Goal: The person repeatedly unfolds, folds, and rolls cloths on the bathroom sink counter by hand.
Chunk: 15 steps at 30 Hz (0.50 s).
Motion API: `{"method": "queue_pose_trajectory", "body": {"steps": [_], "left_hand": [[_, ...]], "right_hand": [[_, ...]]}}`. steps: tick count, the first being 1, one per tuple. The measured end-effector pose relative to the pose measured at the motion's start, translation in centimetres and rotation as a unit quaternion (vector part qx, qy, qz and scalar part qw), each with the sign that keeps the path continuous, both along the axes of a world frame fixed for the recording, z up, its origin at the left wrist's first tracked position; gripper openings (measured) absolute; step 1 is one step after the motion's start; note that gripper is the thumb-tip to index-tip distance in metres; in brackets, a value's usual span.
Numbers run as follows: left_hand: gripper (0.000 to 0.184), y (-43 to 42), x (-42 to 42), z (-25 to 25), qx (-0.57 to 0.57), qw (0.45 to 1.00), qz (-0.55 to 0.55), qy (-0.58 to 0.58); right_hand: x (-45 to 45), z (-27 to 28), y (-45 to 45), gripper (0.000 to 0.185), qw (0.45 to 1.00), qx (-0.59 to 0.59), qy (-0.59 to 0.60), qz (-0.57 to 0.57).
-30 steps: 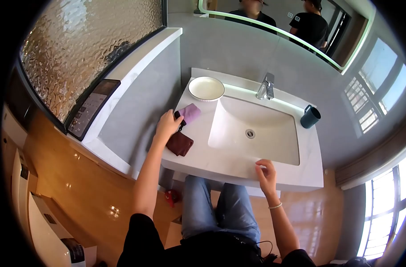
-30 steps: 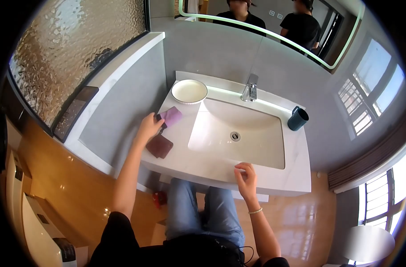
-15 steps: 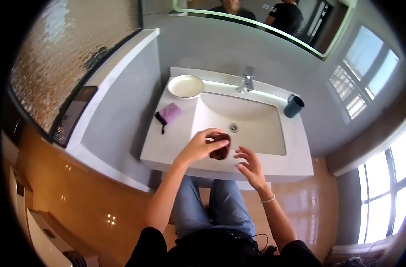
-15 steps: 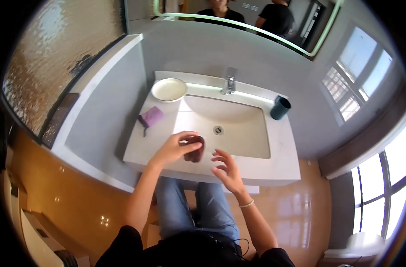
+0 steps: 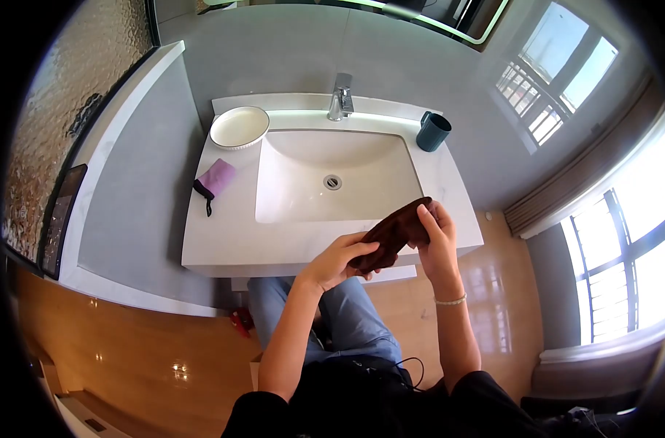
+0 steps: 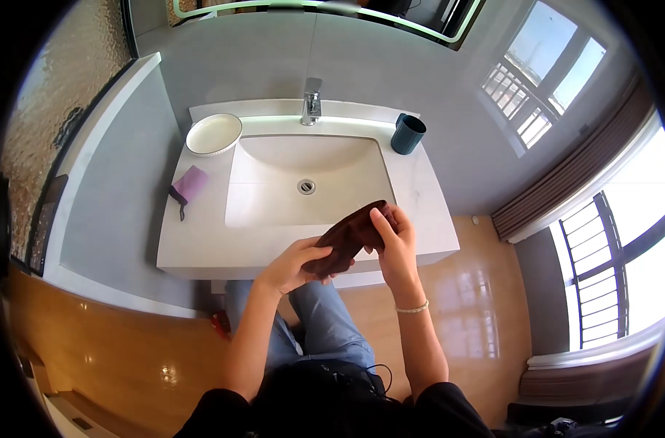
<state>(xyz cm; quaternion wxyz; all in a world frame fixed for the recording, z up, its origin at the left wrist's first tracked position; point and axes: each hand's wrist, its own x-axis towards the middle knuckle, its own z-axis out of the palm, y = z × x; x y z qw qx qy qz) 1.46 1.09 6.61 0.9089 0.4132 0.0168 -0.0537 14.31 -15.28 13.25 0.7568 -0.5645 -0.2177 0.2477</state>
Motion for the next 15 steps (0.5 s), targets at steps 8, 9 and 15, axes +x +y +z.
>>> {"method": "queue_pose_trajectory", "body": {"steps": [8, 9, 15], "left_hand": [[0.049, 0.5, 0.5, 1.9, -0.047, 0.964, 0.26, -0.02], [0.05, 0.4, 0.8, 2.7, -0.033, 0.954, 0.297, -0.033], [0.049, 2.5, 0.9, 7.9, 0.025, 0.946, 0.301, -0.115]], "right_hand": [[0.2, 0.0, 0.2, 0.057, 0.99, 0.085, 0.102, 0.043], [0.3, -0.5, 0.3, 0.064, 0.986, 0.104, 0.126, 0.041], [3.3, -4.4, -1.9, 0.08, 0.954, 0.197, 0.167, 0.154]]}}
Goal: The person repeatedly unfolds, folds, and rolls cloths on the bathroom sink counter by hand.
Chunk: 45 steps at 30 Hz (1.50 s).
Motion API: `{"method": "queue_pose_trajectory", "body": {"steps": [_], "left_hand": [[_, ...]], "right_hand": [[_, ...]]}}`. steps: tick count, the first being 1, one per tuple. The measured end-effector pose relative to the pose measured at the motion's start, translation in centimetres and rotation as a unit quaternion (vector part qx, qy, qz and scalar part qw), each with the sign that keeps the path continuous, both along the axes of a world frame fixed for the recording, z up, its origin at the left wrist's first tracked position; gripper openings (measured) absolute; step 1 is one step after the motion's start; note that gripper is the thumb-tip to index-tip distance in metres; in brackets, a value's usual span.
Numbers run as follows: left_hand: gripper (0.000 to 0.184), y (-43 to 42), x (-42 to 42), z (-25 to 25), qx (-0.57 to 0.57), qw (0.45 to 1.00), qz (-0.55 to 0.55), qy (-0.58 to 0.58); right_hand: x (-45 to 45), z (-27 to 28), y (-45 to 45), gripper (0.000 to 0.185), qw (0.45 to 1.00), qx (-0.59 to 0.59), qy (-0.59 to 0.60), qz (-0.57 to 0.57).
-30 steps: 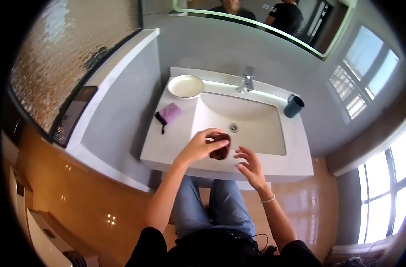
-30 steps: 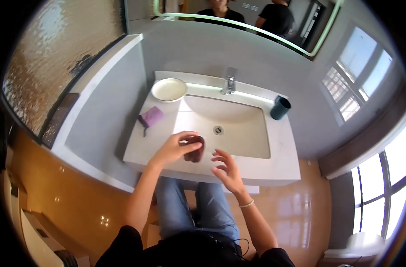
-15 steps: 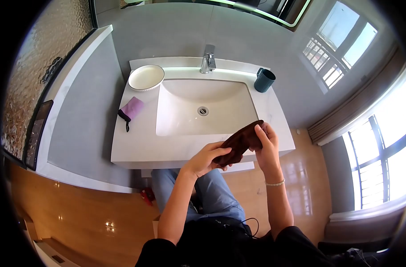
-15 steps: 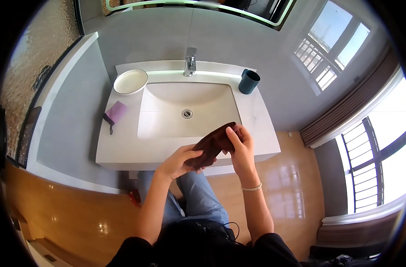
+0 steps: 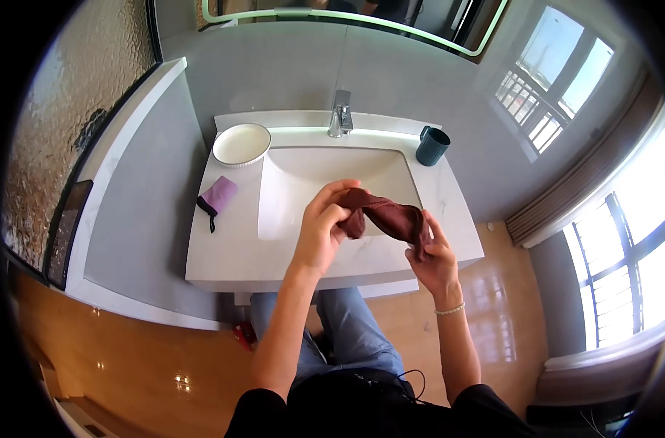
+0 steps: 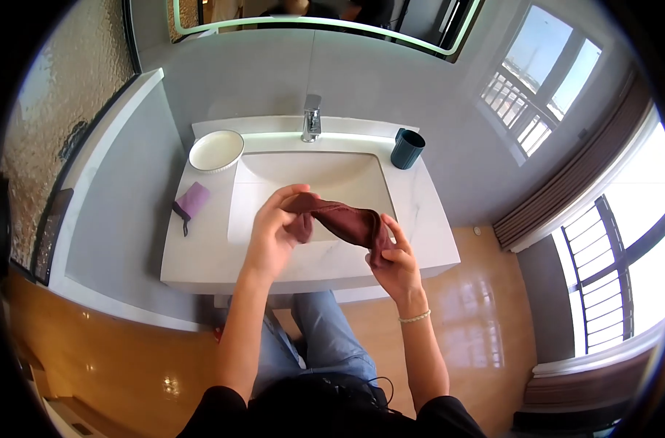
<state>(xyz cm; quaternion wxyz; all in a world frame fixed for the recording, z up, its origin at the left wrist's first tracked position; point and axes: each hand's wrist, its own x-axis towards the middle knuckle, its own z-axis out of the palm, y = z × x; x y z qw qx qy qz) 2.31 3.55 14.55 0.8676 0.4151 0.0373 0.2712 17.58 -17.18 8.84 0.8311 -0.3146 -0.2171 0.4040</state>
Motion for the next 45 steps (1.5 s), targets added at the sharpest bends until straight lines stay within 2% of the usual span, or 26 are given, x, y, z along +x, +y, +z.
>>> {"method": "queue_pose_trajectory", "body": {"steps": [2, 3, 4, 6, 9, 10, 14, 15, 19, 20, 21, 23, 24, 25, 26, 27, 30, 31, 32, 34, 36, 37, 38, 40, 43, 45], "left_hand": [[0.049, 1.1, -0.1, 1.4, 0.075, 0.997, -0.021, 0.008], [0.05, 1.3, -0.1, 2.3, 0.077, 0.996, -0.035, -0.002], [0.051, 1.4, -0.1, 3.3, 0.078, 0.996, -0.049, -0.013], [0.052, 1.3, 0.0, 5.2, 0.109, 0.992, -0.063, -0.016], [0.055, 0.5, 0.5, 7.9, 0.171, 0.983, -0.064, 0.004], [0.056, 0.6, 1.0, 8.1, 0.175, 0.98, -0.099, -0.009], [0.053, -1.3, 2.4, 10.4, 0.244, 0.96, -0.14, 0.015], [0.053, -1.3, 2.6, 10.8, 0.249, 0.956, -0.154, 0.017], [0.053, 1.3, 2.1, 12.4, 0.287, 0.948, -0.137, 0.02], [0.052, 2.0, 2.1, 12.5, 0.305, 0.943, -0.128, 0.033], [0.042, 2.3, 2.4, 12.5, 0.316, 0.942, -0.11, 0.034], [0.034, 2.5, 2.9, 13.1, 0.263, 0.957, -0.12, 0.035], [0.03, 2.2, 2.9, 13.4, 0.236, 0.963, -0.127, 0.036], [0.022, 1.8, 2.7, 14.0, 0.285, 0.954, -0.06, 0.068], [0.022, 1.5, 3.0, 14.1, 0.296, 0.953, -0.041, 0.041], [0.022, 1.1, 3.2, 14.1, 0.307, 0.951, -0.022, 0.015], [0.022, -0.5, 3.6, 14.9, 0.363, 0.931, 0.021, -0.011], [0.022, -1.0, 4.0, 15.0, 0.405, 0.913, 0.035, -0.034], [0.022, -1.5, 4.4, 15.1, 0.446, 0.892, 0.049, -0.059], [0.023, -2.4, 3.8, 16.3, 0.474, 0.88, 0.031, -0.015], [0.027, -2.5, 2.7, 17.6, 0.475, 0.88, -0.009, 0.019], [0.034, -1.6, 2.8, 17.6, 0.504, 0.864, -0.007, 0.007], [0.041, -1.1, 2.2, 17.8, 0.517, 0.855, -0.019, 0.051], [0.042, 0.1, 2.2, 18.0, 0.504, 0.851, -0.104, 0.099], [0.041, 1.5, 1.7, 19.4, 0.467, 0.86, -0.152, 0.143], [0.038, 1.4, 2.4, 19.3, 0.412, 0.897, -0.126, 0.097]], "right_hand": [[0.4, -0.5, -0.5, 0.081, 0.999, 0.016, -0.01, 0.028], [0.0, -0.3, -0.6, 0.082, 1.0, -0.027, -0.002, -0.007], [0.7, -0.9, -0.9, 0.081, 0.999, 0.01, 0.004, 0.036], [1.0, -0.8, -0.9, 0.069, 0.996, 0.016, -0.046, 0.073], [0.5, 0.6, -0.4, 0.057, 0.973, -0.152, -0.167, -0.049], [-0.6, 2.6, 0.1, 0.055, 0.922, -0.193, -0.313, -0.121], [-2.5, 6.9, 2.5, 0.051, 0.863, -0.092, -0.469, -0.167], [-3.2, 7.9, 2.9, 0.036, 0.866, -0.111, -0.447, -0.196], [-2.6, 10.4, 2.5, 0.016, 0.897, -0.114, -0.377, -0.202], [-1.9, 10.9, 1.7, 0.024, 0.911, -0.121, -0.365, -0.152], [-1.8, 11.5, 1.7, 0.028, 0.936, -0.112, -0.318, -0.104], [-2.5, 12.9, 1.5, 0.036, 0.966, -0.099, -0.236, -0.033], [-2.6, 13.2, 1.5, 0.036, 0.969, -0.097, -0.223, -0.04], [-2.6, 13.5, 1.6, 0.036, 0.971, -0.094, -0.212, -0.048], [-2.5, 13.9, 1.5, 0.036, 0.974, -0.091, -0.202, -0.055], [-2.2, 14.3, 1.2, 0.037, 0.971, -0.087, -0.221, -0.037], [-3.0, 15.9, 1.3, 0.036, 0.935, -0.063, -0.326, -0.124], [-3.1, 16.4, 1.1, 0.038, 0.899, -0.083, -0.407, -0.14], [-4.2, 16.6, 2.0, 0.039, 0.888, -0.059, -0.417, -0.182], [-3.8, 17.1, 2.3, 0.032, 0.885, -0.108, -0.392, -0.225], [-2.4, 17.4, 1.8, 0.019, 0.874, -0.093, -0.41, -0.245], [-1.8, 17.6, 1.6, 0.02, 0.901, -0.074, -0.364, -0.225], [-1.4, 17.9, 1.4, 0.022, 0.925, -0.056, -0.317, -0.204], [-1.4, 19.4, 1.2, 0.026, 0.946, -0.023, -0.282, -0.16], [-0.9, 21.1, 1.4, 0.031, 0.964, -0.013, -0.234, -0.127], [-1.0, 20.8, 1.9, 0.035, 0.897, -0.08, -0.358, -0.246]]}}
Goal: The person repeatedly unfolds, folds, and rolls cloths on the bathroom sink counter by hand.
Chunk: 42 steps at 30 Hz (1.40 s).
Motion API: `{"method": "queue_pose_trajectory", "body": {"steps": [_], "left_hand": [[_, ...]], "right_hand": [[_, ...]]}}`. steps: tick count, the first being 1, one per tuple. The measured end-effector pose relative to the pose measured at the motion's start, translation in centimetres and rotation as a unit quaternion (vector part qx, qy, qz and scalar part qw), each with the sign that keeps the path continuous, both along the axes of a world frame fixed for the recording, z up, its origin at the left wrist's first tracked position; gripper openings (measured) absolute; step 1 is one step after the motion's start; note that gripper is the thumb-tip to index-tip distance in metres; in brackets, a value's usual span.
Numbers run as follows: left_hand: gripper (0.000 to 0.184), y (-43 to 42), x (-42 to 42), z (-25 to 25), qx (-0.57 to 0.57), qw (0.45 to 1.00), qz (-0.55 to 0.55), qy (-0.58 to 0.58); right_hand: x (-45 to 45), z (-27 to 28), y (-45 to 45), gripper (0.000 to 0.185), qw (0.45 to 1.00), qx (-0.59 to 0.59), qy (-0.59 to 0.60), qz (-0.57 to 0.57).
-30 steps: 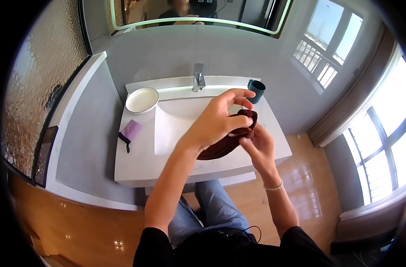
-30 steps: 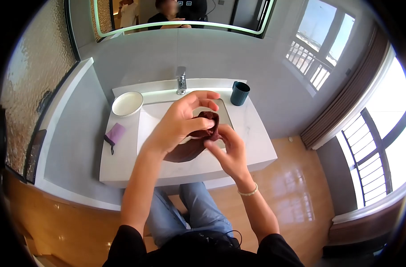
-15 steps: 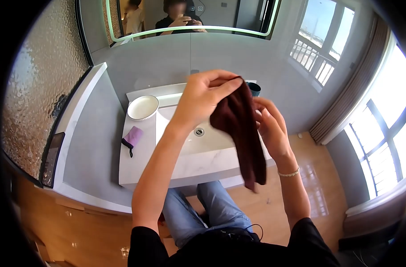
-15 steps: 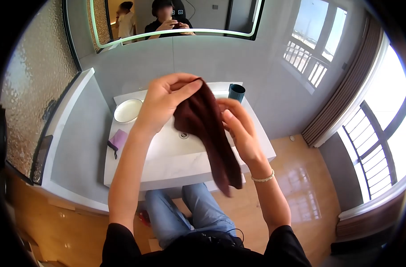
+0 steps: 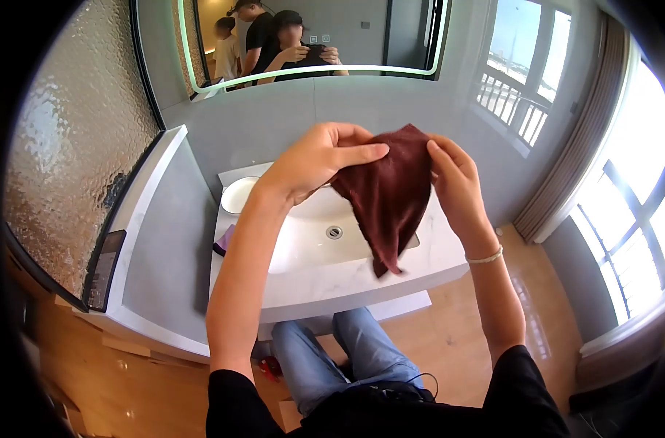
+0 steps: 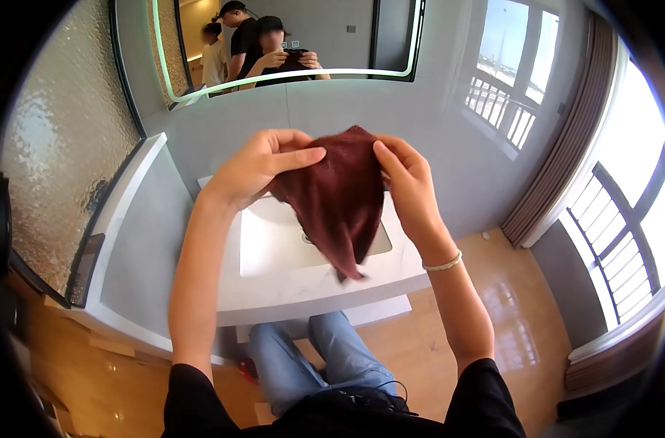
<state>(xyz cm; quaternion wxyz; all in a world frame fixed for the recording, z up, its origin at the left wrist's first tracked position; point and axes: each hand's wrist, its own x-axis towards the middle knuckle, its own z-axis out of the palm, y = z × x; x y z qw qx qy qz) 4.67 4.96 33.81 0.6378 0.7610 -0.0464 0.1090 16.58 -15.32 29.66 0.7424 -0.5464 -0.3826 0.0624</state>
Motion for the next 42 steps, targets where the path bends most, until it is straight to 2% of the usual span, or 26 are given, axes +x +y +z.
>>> {"method": "queue_pose_trajectory", "body": {"steps": [1, 2, 3, 5, 6, 9, 12, 14, 17, 22, 23, 26, 27, 29, 31, 34, 37, 42], "left_hand": [[0.037, -0.2, 0.3, -0.1, -0.035, 0.999, 0.008, -0.026], [0.034, -0.5, 0.7, 0.1, 0.001, 0.998, 0.052, -0.034], [0.034, -0.9, 1.1, 0.1, -0.017, 0.998, 0.052, -0.019], [0.036, -1.9, 1.2, 0.6, -0.033, 0.998, 0.043, 0.009], [0.035, -2.2, 1.6, 0.4, -0.05, 0.998, 0.03, 0.014], [0.035, -3.1, 2.2, -0.6, -0.104, 0.994, -0.016, -0.037], [0.043, -2.1, 0.9, -0.7, -0.159, 0.983, -0.086, -0.031], [0.046, -1.0, 0.7, -1.1, -0.191, 0.972, -0.131, -0.035], [0.045, -0.4, 0.3, -1.7, -0.207, 0.968, -0.137, -0.042], [0.037, 0.2, 1.1, -2.5, -0.152, 0.984, -0.081, -0.033], [0.035, 0.1, 1.2, -2.5, -0.15, 0.985, -0.076, -0.034], [0.03, 0.3, 0.4, -2.2, -0.145, 0.988, -0.042, -0.024], [0.028, 0.9, 0.3, -2.3, -0.144, 0.989, -0.035, -0.025], [0.02, 2.2, -0.1, -2.7, -0.144, 0.989, 0.005, -0.029], [0.018, 3.9, -0.3, -3.1, -0.108, 0.992, 0.045, -0.052], [0.024, 4.9, -0.6, -3.6, -0.06, 0.987, 0.101, -0.108], [0.021, 4.9, -1.0, -3.6, 0.061, 0.98, 0.147, -0.123], [0.017, 4.4, -1.1, -3.6, 0.065, 0.978, 0.126, -0.155]], "right_hand": [[-0.1, -0.3, 0.5, 0.037, 0.995, -0.027, -0.065, -0.068], [0.0, -1.2, 1.2, 0.044, 0.972, 0.003, -0.175, -0.157], [-0.5, -1.2, 1.1, 0.039, 0.96, 0.042, -0.211, -0.18], [-2.1, -0.4, 0.2, 0.033, 0.944, -0.049, -0.297, -0.138], [-2.8, 0.0, 0.5, 0.033, 0.951, -0.072, -0.286, -0.087], [-3.7, 0.0, 1.4, 0.028, 0.935, -0.108, -0.312, -0.13], [-2.9, 0.0, 0.7, 0.014, 0.972, -0.069, -0.223, -0.031], [-2.4, 0.2, 0.3, 0.013, 0.978, -0.077, -0.194, 0.015], [-2.3, 0.1, 0.1, 0.013, 0.982, -0.089, -0.157, 0.055], [-1.5, -0.9, 0.1, 0.019, 0.983, -0.128, -0.117, 0.052], [-1.3, -1.1, 0.2, 0.022, 0.986, -0.102, -0.124, 0.049], [-0.6, -0.9, 0.2, 0.024, 0.999, -0.015, -0.005, 0.04], [0.2, -0.8, -0.4, 0.024, 0.998, -0.006, 0.042, 0.04], [1.9, -0.7, -0.8, 0.022, 0.987, 0.114, 0.092, 0.074], [3.4, -0.4, -1.9, 0.022, 0.98, 0.141, 0.118, 0.069], [4.3, 0.3, -3.7, 0.023, 0.983, 0.09, 0.129, 0.092], [4.2, 0.5, -4.1, 0.028, 0.999, -0.049, -0.018, 0.007], [5.8, 0.3, -4.6, 0.027, 0.994, -0.091, 0.051, 0.029]]}}
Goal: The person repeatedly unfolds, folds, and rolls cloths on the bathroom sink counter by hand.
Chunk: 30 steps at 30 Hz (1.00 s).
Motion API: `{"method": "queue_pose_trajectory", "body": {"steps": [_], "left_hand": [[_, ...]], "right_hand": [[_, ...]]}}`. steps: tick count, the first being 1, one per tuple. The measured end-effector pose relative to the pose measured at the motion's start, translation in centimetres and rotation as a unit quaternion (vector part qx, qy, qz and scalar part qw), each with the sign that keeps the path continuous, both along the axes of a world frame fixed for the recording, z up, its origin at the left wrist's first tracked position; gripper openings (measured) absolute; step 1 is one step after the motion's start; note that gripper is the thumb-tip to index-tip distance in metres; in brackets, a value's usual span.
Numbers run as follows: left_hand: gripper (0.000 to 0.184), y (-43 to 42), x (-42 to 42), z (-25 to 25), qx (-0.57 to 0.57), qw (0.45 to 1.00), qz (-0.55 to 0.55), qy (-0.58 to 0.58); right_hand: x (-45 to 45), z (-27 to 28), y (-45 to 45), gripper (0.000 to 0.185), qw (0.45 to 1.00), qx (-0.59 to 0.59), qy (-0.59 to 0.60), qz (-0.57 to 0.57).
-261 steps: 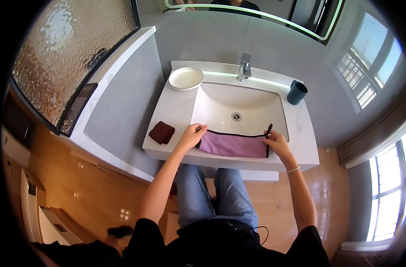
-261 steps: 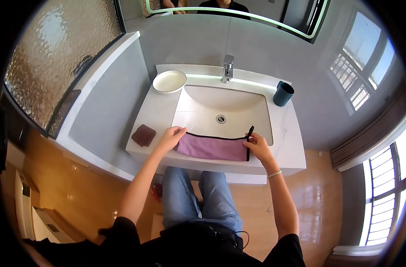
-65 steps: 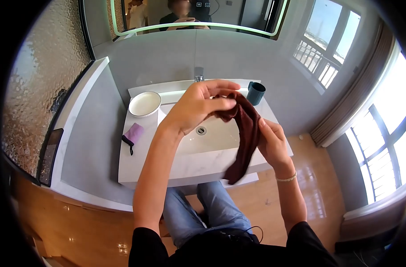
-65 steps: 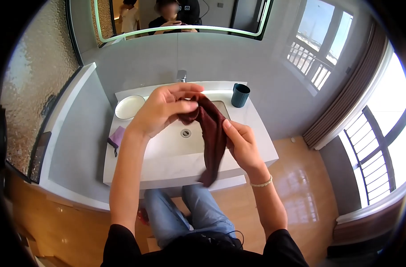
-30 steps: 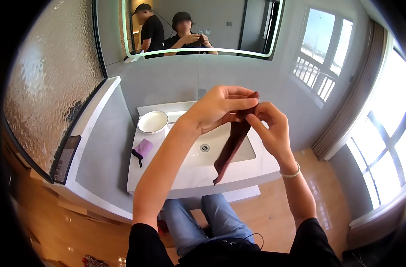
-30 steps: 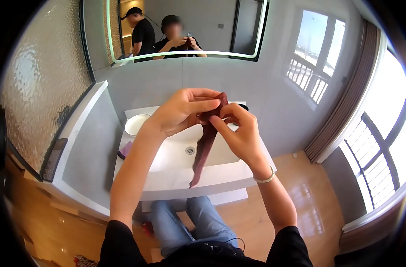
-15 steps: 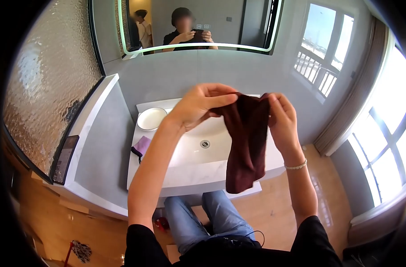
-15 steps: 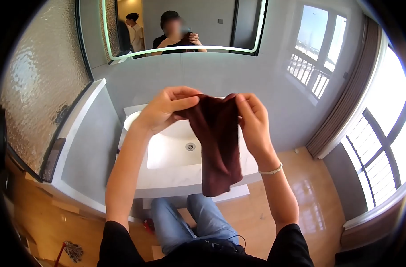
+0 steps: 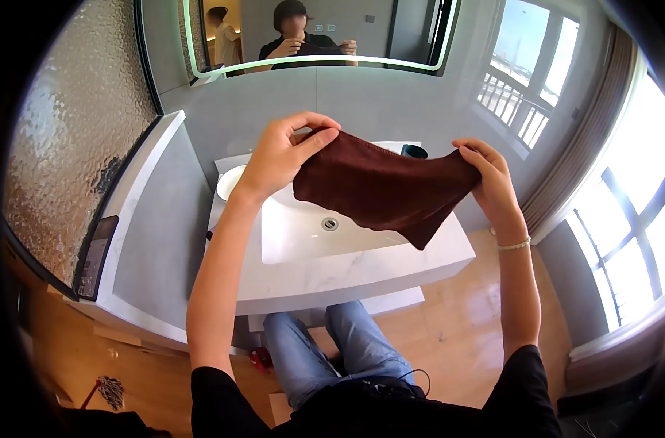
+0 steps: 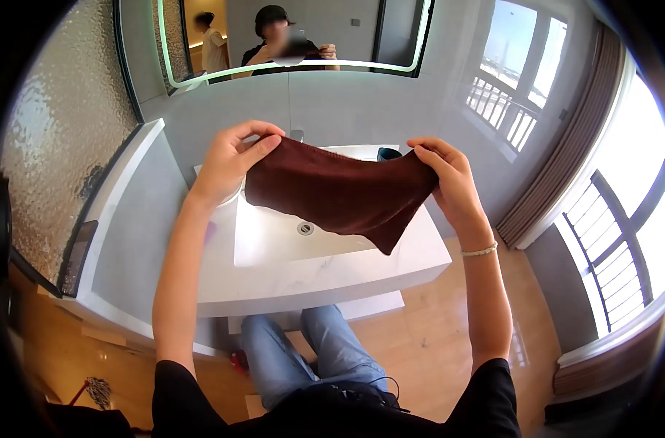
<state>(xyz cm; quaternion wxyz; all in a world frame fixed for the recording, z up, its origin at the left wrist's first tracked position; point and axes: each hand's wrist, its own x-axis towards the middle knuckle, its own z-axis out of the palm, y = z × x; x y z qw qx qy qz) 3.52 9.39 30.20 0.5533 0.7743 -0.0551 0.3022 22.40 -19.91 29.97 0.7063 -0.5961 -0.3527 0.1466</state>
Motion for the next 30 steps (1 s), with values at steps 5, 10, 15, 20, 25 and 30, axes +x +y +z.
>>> {"method": "queue_pose_trajectory", "body": {"steps": [5, 10, 15, 20, 25, 30], "left_hand": [[0.021, 1.9, 0.5, -0.8, 0.012, 0.999, 0.046, -0.002], [0.022, 4.8, 2.3, -3.5, 0.036, 0.994, 0.075, 0.069], [0.017, 4.7, 0.3, -4.7, 0.013, 0.995, 0.091, 0.03], [0.013, 0.2, -7.7, -7.9, 0.151, 0.982, 0.112, 0.03], [0.013, -4.1, -12.0, -18.4, 0.182, 0.972, 0.044, 0.141], [0.015, -6.0, -14.0, -21.8, 0.154, 0.968, 0.035, 0.194]], "right_hand": [[1.1, -0.7, 0.5, 0.029, 0.998, -0.007, -0.039, -0.04], [5.7, -2.9, 2.3, 0.033, 0.988, -0.113, -0.098, -0.032], [5.0, -3.6, 2.2, 0.034, 0.989, -0.085, -0.117, 0.017], [1.3, -7.4, -3.4, 0.024, 0.967, -0.212, -0.139, 0.019], [-1.4, -16.4, -7.3, 0.017, 0.936, -0.319, -0.074, 0.129], [-3.5, -20.9, -9.0, 0.019, 0.927, -0.313, -0.023, 0.204]]}}
